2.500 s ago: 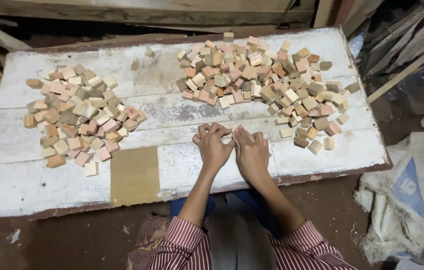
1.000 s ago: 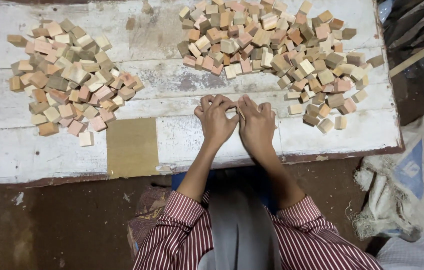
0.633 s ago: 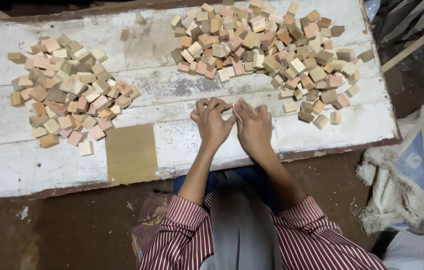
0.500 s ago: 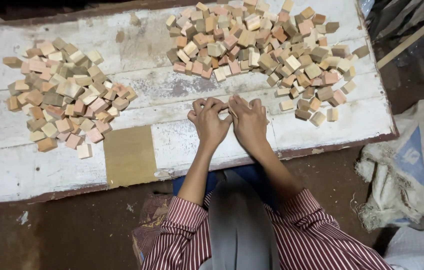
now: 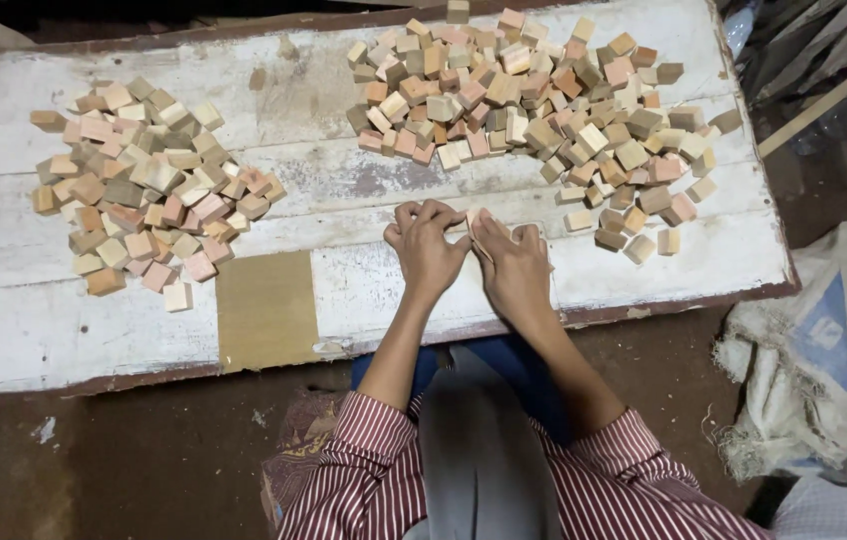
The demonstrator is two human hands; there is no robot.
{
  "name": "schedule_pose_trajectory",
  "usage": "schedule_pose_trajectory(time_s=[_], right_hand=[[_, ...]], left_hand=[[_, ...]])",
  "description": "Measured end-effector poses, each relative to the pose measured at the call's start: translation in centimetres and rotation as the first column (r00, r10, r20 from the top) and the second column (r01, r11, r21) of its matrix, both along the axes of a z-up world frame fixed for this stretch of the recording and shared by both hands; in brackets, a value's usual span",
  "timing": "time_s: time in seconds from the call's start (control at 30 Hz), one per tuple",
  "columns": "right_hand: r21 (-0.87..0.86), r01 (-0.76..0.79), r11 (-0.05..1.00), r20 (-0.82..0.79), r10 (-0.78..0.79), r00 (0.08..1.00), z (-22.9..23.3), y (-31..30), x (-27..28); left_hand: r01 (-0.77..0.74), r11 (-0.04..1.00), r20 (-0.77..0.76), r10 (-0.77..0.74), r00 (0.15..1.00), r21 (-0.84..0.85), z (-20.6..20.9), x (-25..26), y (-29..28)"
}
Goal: Sanding small wooden blocks on a piece of sandpaper fixed to a table.
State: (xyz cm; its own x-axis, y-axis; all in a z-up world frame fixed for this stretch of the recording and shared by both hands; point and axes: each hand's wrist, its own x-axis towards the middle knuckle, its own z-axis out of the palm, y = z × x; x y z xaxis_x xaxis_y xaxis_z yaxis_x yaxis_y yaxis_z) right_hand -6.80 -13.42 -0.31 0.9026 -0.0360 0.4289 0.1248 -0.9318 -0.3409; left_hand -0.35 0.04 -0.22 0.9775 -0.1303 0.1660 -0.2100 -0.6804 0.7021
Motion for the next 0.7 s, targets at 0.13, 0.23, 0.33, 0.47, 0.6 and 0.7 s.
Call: schedule_pose_trajectory(time_s=[0.13, 0.23, 0.33, 0.47, 0.6, 0.7], right_hand=[[-0.020, -0.015, 1.000, 0.009, 0.015, 1.000, -0.2, -0.7, 2.5], [-0.063, -0.037, 0.997, 0.048, 0.040, 0.998, -1.7, -1.6, 3.8], [-0.018, -0.036, 0.999, 0.039, 0.037, 0.999, 0.1, -0.7, 2.2], [-0.029, -0.002, 1.000, -0.018, 0.001, 1.000, 0.9, -0.1, 0.6], [-0.036, -0.002, 0.999, -0.011, 0.002, 1.000, -0.9, -0.7, 4.1], [-0.047, 0.001, 0.999, 0.033, 0.001, 0.999, -0.7, -0.7, 2.9]], left_hand=[[0.013, 1.000, 0.003, -0.013, 1.000, 0.002, 0.6, 0.2, 0.2], [0.010, 1.000, 0.014, -0.011, 1.000, 0.018, 0.3, -0.4, 0.0], [-0.009, 1.000, 0.044, 0.009, 0.999, 0.010, 0.5, 0.4, 0.0], [0.007, 1.000, 0.026, -0.007, 1.000, 0.008, 0.4, 0.2, 0.1], [0.004, 1.000, 0.030, -0.004, 1.000, 0.015, 0.3, -0.1, 0.3], [-0.014, 1.000, 0.057, 0.014, 0.998, 0.002, 0.0, 0.0, 0.0]])
